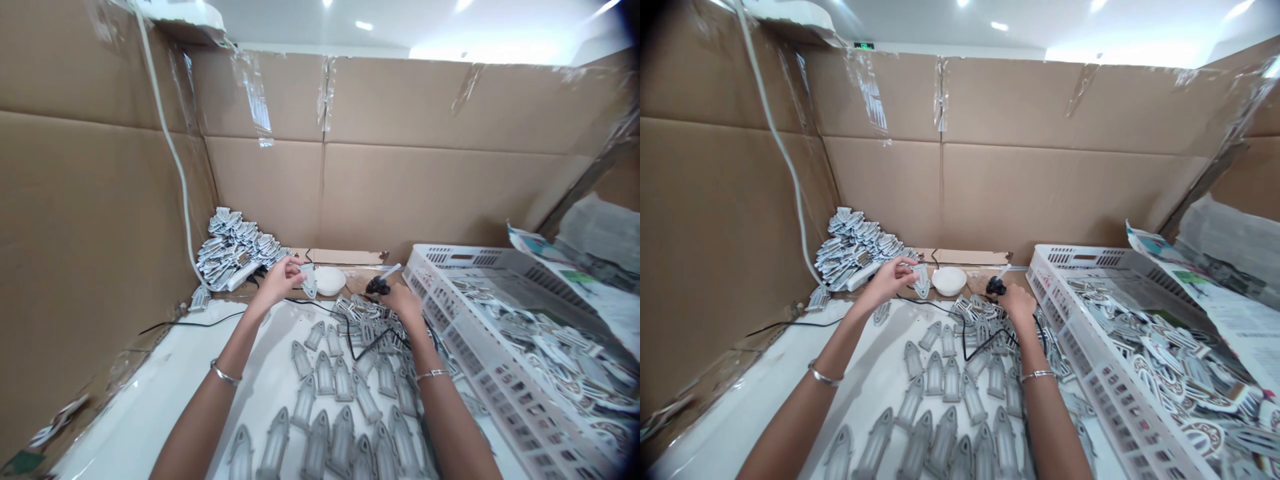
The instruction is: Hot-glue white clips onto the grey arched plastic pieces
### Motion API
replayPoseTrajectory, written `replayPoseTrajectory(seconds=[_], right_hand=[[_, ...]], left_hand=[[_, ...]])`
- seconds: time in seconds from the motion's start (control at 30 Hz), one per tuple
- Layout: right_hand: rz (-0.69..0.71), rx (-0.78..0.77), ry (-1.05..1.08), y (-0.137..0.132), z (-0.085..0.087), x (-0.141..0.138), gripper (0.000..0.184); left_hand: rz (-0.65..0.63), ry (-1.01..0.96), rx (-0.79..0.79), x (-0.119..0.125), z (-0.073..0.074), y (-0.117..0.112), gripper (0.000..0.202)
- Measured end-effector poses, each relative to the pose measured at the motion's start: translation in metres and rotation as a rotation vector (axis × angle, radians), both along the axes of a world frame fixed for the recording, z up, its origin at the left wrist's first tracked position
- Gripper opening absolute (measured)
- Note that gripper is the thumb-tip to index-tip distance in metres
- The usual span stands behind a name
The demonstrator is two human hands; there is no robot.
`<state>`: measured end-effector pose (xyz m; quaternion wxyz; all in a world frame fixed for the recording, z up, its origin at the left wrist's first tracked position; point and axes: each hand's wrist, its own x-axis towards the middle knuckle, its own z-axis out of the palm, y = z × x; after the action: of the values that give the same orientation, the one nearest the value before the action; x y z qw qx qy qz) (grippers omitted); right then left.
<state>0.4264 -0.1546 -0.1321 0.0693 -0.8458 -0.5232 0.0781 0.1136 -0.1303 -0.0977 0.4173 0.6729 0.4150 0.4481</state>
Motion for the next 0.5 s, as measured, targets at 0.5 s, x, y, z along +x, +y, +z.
replayPoseTrajectory(seconds=[0.5], right_hand=[[0.018,0.123,0.034,-0.016,0.030,-0.001,0.046]], left_hand=[[0.067,0.004,0.089,-0.005,0.006,0.004,0.040]])
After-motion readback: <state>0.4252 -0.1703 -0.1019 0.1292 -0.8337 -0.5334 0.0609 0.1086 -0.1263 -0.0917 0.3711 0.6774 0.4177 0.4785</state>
